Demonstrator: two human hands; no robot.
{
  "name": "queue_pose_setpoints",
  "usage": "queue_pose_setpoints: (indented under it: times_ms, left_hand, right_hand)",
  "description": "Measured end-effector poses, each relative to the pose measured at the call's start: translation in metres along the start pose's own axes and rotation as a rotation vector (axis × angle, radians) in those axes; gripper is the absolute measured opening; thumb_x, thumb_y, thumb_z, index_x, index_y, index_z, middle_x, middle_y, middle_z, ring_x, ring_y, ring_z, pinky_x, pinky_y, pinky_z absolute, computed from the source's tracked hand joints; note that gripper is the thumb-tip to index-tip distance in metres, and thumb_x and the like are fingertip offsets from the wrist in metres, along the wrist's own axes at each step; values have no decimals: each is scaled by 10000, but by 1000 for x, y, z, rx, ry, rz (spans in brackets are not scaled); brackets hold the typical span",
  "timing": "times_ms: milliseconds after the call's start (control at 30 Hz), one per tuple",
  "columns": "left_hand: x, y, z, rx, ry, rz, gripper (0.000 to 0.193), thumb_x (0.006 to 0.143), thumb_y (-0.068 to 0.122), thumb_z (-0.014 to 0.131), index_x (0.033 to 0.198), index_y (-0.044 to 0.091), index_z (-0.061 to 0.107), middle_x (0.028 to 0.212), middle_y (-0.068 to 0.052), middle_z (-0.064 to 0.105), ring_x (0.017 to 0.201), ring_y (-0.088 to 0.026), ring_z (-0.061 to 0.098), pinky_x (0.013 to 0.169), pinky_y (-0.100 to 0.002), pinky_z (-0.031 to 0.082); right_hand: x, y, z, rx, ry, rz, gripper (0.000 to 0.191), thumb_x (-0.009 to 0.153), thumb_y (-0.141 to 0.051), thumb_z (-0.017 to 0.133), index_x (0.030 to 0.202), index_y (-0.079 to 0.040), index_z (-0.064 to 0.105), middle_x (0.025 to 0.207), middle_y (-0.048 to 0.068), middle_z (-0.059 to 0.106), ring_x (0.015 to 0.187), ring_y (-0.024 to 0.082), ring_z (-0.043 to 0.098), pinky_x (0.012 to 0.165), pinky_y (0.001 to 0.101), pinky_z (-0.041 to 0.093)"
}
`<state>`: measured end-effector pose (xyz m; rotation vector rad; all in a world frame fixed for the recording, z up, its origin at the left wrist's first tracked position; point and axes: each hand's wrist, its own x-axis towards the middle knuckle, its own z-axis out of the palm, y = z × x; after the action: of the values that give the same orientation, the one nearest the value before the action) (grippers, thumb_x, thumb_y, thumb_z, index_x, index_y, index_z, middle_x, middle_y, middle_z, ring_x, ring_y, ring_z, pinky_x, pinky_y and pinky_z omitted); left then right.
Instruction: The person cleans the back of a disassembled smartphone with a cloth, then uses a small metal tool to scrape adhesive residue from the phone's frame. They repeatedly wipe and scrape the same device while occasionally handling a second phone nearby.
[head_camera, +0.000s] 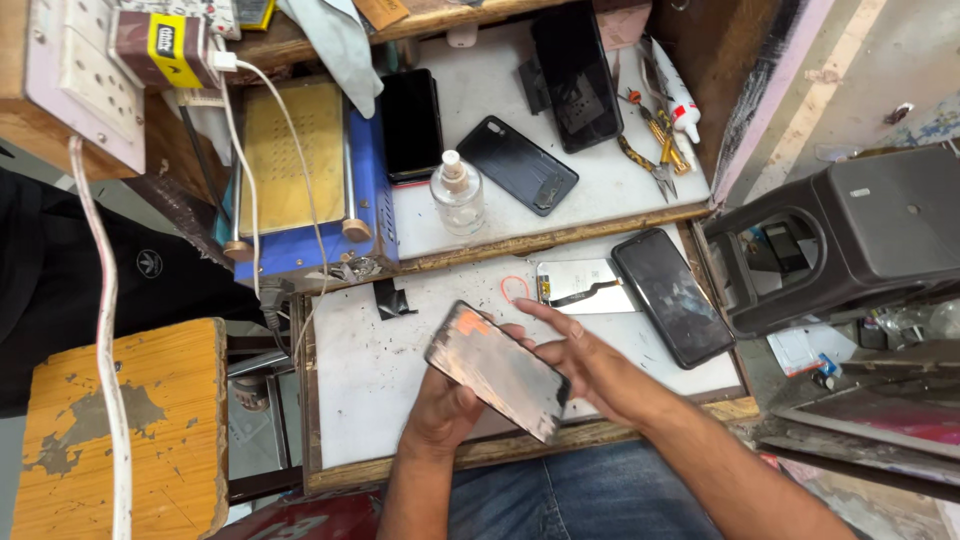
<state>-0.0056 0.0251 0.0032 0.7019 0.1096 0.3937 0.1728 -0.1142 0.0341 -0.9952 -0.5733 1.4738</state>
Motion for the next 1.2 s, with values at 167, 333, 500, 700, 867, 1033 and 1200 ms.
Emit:
queue_pose_setpoints:
  times_ms: [167,333,500,700,867,1033,1200]
  left_hand:
    - [4,3,0,-53,83,120,955,753,377,952,1475,70,407,1366,-191,566,1320,-369,567,1085,-537,508]
    - [4,3,4,-37,102,136,951,748,371,956,1465,79,404,1366,-182,561,1323,-356,570,1101,-540,511]
    - [3,3,6,16,111,138,984,709,376,977,1459,77,415,1359,-177,579,1311,-349,579,1100,-535,509]
    - [3,0,7,150,105,155,995,689,364,997,1446,38,440,1339,-205,613,1315,-343,594,1116,-516,523]
    - [2,-5,5,224,120,136,990,661,319,1009,1421,53,434,1347,-202,615,1314,-323,599,1113,-502,541]
    - [2,-8,4,247,122,156,987,670,306,1004,1430,40,434,1365,-204,619,1327,-309,601,1119,-484,545]
    - [2,-7,5,205,132,198,993,675,305,1011,1428,45,418,1354,-180,612,1307,-289,601,1095,-463,548]
  right_hand:
    - [-15,0,-16,-646,339,-70,376,992,-237,546,1310,-76,668,1059,92,803,846,153,733,709,266,611]
    - [-20,2,-6,-869,429,14,209,920,-156,650,1043,-81,801,795,20,804,639,86,735,582,256,579]
    - [-16,-7,5,-963,436,51,191,908,-211,699,1011,-101,816,693,51,779,564,117,654,531,286,529]
    - [-9,-17,6,-1131,399,154,186,886,-263,707,994,-138,793,674,84,762,557,167,695,551,321,536]
    - [-4,-15,10,-1456,362,-156,106,845,-220,700,882,-125,728,746,60,724,641,261,704,576,409,546]
    - [2,-10,10,-1578,357,-262,63,827,-180,680,822,-121,658,721,30,684,659,269,696,561,432,543]
    - [-1,-6,5,-1532,426,-361,62,811,-155,683,819,-107,645,709,42,667,641,266,682,555,423,534]
